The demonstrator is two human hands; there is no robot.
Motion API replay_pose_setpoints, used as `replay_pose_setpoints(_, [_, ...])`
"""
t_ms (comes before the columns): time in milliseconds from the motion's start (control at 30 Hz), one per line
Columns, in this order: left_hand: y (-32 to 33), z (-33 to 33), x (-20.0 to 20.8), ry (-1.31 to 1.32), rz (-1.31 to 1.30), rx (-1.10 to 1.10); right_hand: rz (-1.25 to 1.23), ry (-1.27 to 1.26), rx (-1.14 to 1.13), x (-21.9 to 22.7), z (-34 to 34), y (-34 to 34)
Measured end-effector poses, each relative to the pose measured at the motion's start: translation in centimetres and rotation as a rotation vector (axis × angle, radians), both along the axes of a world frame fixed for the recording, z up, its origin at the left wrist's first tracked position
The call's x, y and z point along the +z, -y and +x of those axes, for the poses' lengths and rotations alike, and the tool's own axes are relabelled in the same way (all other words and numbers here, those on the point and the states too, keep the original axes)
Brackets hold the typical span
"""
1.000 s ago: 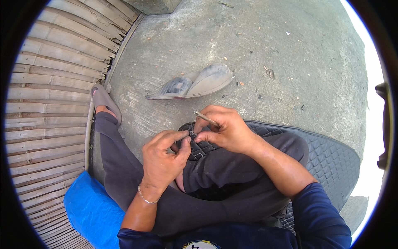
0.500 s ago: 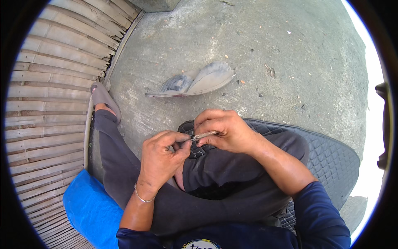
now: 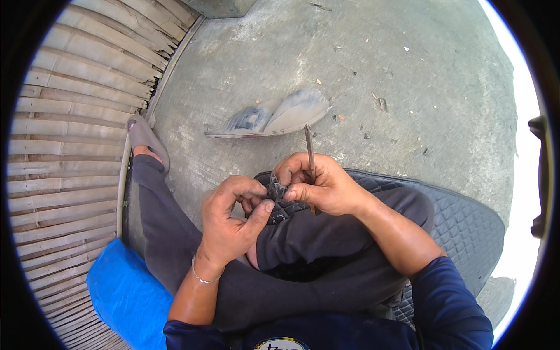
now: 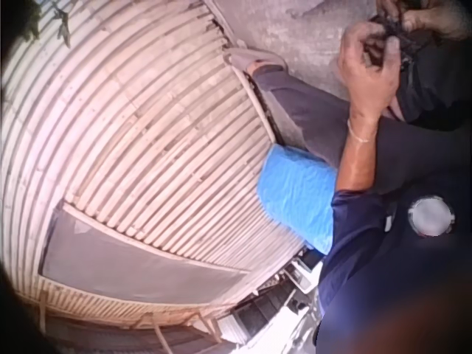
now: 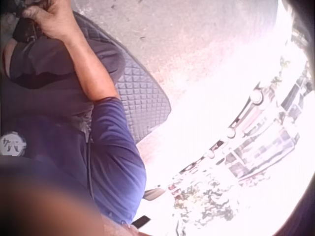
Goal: The person sits cross-legged and uses a screwdriver to disassemble and reassemble a small mechanical part held in their hands. They repeatedly insert and remove the screwdriver, adjust the part, and then place it into a compartment under a vehicle seat.
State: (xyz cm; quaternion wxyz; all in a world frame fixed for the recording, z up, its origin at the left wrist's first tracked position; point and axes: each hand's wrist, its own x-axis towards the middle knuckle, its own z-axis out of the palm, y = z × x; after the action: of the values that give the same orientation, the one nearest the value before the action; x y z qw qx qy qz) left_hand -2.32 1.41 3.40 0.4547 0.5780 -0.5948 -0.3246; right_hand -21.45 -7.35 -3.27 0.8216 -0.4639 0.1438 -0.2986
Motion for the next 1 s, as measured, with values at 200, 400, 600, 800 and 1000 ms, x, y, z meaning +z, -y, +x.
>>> replay_pose_setpoints(200, [0.3, -0.2, 1.0, 0.142, -0.006, -0.089, 0.08, 0.114, 0.062, 0.6, -0.6, 0.3])
replay_pose_setpoints(400, [0.1, -0.3, 1.8, 0.128, 0.091, -0.082, 0.064, 0.19, 0.067, 0.3, -0.1, 0.2])
replay_pose_setpoints(600, [0.2, -0.3, 1.2, 0.184, -0.001, -0.031, 0.019, 0.096, -0.044, 0.0, 0.5, -0.9])
replay_pose_setpoints(800, [-0.1, -0.4, 0.0, 0.176, -0.07, -0.038, 0.043, 0.141, -0.188, -1.0, 1.5, -2.7])
replay_pose_setpoints(1000, [-0.5, -0.3, -0.9, 0.087, -0.042, -0.132, 0.056, 0.195, -0.167, -1.2, 1.6, -3.0])
